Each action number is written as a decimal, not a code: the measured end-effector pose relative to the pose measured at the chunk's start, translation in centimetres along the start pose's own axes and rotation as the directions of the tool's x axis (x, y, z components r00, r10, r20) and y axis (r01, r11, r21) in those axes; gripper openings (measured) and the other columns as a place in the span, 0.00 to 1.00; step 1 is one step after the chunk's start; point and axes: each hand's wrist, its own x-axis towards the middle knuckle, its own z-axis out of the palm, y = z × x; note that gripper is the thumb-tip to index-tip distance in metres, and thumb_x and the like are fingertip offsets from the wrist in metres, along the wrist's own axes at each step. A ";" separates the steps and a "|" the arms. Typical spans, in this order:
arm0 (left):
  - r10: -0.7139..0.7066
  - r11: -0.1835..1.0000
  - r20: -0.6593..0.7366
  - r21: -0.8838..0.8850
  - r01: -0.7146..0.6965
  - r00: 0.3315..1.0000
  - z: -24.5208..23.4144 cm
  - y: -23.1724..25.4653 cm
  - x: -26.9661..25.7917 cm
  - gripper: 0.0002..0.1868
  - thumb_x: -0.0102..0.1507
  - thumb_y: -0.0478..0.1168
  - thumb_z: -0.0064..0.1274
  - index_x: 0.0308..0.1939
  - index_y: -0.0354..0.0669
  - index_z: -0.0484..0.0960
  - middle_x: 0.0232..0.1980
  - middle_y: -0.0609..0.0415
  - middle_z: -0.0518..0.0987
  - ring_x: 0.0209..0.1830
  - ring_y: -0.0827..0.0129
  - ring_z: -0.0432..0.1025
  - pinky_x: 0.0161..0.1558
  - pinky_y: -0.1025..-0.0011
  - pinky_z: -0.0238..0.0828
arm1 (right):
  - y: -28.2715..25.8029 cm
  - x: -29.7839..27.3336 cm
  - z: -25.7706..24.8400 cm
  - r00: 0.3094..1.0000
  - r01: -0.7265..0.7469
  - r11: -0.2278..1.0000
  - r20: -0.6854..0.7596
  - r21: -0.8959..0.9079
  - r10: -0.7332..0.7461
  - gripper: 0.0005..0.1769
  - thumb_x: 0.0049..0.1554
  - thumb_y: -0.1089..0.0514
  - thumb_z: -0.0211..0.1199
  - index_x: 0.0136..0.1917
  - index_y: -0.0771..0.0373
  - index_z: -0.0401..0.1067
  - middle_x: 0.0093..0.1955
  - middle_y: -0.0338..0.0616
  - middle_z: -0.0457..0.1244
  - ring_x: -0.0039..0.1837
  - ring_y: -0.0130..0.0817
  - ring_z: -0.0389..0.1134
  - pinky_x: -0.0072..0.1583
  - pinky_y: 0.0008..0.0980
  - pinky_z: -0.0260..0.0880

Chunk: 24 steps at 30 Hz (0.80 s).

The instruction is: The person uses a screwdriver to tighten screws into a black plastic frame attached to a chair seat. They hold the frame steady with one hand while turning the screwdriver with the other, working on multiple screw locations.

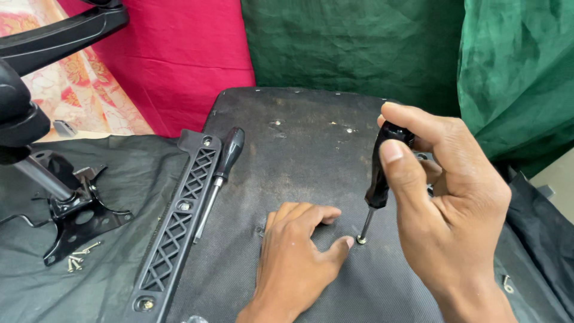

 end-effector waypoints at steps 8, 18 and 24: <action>0.042 0.998 -0.003 0.041 -0.042 0.999 0.2 0.6 -0.3 0.25 0.47 0.50 0.70 0.46 0.46 0.87 0.41 0.56 0.84 0.47 0.64 0.74 0.52 0.64 0.64 | 0.6 0.3 -1.7 0.990 0.138 0.990 0.023 -0.038 -0.138 0.16 0.60 0.63 0.68 0.61 0.64 0.73 0.54 0.41 0.63 0.53 0.24 0.70 0.53 0.22 0.79; 0.033 0.995 -0.025 0.092 -0.031 0.999 1.0 -0.7 -0.1 0.18 0.53 0.41 0.63 0.48 0.47 0.87 0.46 0.59 0.84 0.51 0.62 0.73 0.56 0.63 0.65 | 1.3 -0.1 -1.6 0.973 0.213 0.971 -0.064 -0.109 -0.220 0.17 0.60 0.62 0.75 0.61 0.65 0.75 0.54 0.40 0.61 0.55 0.23 0.71 0.58 0.25 0.78; -0.064 0.996 0.017 0.055 0.063 0.998 1.4 -0.9 -0.1 0.17 0.57 0.42 0.61 0.50 0.48 0.86 0.44 0.60 0.83 0.53 0.66 0.73 0.57 0.66 0.67 | 0.3 -0.7 -2.3 0.992 -0.005 1.000 -0.126 -0.015 0.003 0.14 0.62 0.64 0.69 0.61 0.63 0.76 0.53 0.35 0.67 0.49 0.20 0.69 0.46 0.17 0.69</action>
